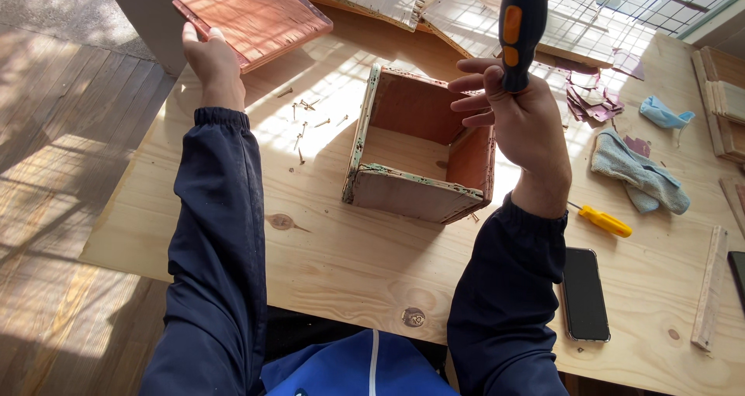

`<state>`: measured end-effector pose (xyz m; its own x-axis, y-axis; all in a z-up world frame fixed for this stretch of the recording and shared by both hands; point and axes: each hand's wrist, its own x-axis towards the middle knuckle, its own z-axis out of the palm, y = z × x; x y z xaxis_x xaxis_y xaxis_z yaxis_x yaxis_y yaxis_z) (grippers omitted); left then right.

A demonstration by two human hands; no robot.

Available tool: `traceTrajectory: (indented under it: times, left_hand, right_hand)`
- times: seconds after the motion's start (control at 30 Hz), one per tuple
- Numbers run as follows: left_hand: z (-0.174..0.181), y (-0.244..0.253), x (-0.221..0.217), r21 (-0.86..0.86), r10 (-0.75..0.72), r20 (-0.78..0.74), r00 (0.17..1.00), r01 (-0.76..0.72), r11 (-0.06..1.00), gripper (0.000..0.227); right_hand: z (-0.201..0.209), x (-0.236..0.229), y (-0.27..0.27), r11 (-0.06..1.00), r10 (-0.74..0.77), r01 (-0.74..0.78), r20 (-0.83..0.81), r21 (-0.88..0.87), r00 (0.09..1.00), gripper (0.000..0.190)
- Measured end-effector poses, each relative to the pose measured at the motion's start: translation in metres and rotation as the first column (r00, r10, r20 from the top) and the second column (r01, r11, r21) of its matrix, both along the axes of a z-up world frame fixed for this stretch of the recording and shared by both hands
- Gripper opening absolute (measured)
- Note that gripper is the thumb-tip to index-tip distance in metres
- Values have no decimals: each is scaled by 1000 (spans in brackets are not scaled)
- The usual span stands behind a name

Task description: The person uses a screwdriver to remove screws from a small wooden box, detaches the lid, and then reattaches it by driving screws back in. The person handles the box and lid multiple times while working on a wooden workbench.

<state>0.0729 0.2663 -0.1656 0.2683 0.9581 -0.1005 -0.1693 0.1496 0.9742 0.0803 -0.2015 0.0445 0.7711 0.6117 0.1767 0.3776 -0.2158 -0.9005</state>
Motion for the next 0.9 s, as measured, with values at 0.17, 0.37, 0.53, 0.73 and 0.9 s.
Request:
traceTrajectory:
  times: [0.17,0.37,0.53,0.73,0.9]
  left_hand:
    - [-3,0,-4,-27,133,37,991,-132,991,57]
    - [-8,-12,-3,-40,275,-64,959,-278,960,57]
    - [-56,12,33,69,156,-112,981,-149,986,76]
    - [-89,22,50,180,-188,-59,980,196,964,13]
    - [-47,-7,25,333,-247,-143,959,281,900,26]
  right_hand:
    - [4,-7,0,1000,0,0,20,-19,1000,57]
    - [6,-9,0,1000,-6,7,33,-22,999,57]
    - [6,-11,3,999,-4,6,52,-42,999,57]
    - [6,-17,2,999,-4,7,70,-51,998,57]
    - [8,-16,-2,998,47,-40,160,-47,986,56]
